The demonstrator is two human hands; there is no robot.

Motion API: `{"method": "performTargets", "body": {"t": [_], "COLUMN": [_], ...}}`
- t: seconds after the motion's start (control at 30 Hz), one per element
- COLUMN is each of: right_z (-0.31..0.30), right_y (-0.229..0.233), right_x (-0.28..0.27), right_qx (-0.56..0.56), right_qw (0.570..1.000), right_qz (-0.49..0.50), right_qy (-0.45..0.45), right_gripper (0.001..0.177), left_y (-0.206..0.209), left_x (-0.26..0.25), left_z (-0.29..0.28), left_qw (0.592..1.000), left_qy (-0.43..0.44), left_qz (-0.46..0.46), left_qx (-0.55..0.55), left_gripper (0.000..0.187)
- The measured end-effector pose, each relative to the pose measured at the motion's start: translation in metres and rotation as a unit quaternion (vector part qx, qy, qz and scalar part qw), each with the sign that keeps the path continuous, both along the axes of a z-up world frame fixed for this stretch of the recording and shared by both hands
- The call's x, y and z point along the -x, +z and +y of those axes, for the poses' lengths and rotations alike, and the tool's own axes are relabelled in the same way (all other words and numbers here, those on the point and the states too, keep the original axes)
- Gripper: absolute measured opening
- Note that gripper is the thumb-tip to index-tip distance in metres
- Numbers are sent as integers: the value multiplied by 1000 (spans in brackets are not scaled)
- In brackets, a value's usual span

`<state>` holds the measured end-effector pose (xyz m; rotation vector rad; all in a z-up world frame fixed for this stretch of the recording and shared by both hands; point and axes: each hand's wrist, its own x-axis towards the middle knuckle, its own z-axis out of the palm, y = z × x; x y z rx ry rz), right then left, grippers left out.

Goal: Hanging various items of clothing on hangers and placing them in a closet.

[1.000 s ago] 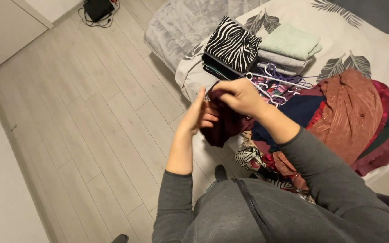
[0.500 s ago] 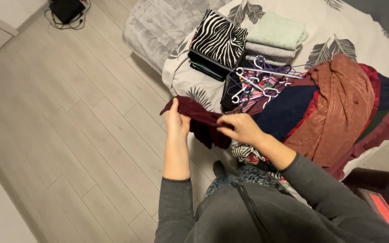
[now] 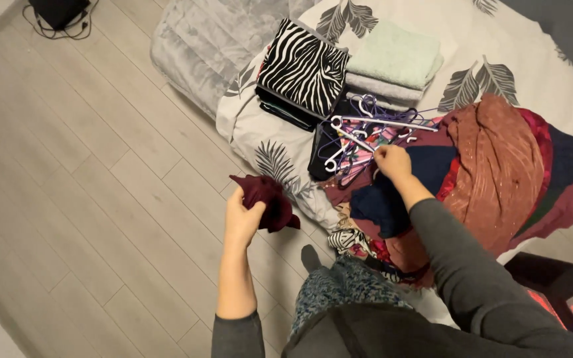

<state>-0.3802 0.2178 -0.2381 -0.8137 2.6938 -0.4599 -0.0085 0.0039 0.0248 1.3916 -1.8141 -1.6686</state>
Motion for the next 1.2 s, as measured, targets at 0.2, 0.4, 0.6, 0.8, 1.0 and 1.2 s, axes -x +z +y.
{"method": "performTargets", "body": {"t": [0.2, 0.4, 0.6, 0.8, 1.0, 1.2], "right_z": [-24, -45, -59, -71, -56, -41], "right_y": [-76, -51, -11, 87, 244, 306], "right_x": [36, 27, 39, 45, -17, -110], "right_qx": [-93, -155, -62, 230, 362, 211], "right_qw": [992, 982, 991, 970, 868, 773], "right_qz": [15, 31, 49, 48, -312, -549], "right_qy": [83, 99, 105, 65, 134, 239], "right_gripper": [24, 22, 18, 18, 17, 25], "left_y": [-36, -11, -55, -48, 48, 82], "left_x": [16, 49, 41, 47, 48, 36], "left_z": [-8, -5, -27, -36, -36, -37], "left_qw": [960, 954, 976, 995, 991, 945], "left_qy": [44, 144, 83, 71, -18, -30], "left_qz": [-116, -98, -190, -63, -61, -178], "left_qx": [252, 243, 61, -36, 115, 272], "left_gripper": [24, 24, 33, 36, 34, 35]}}
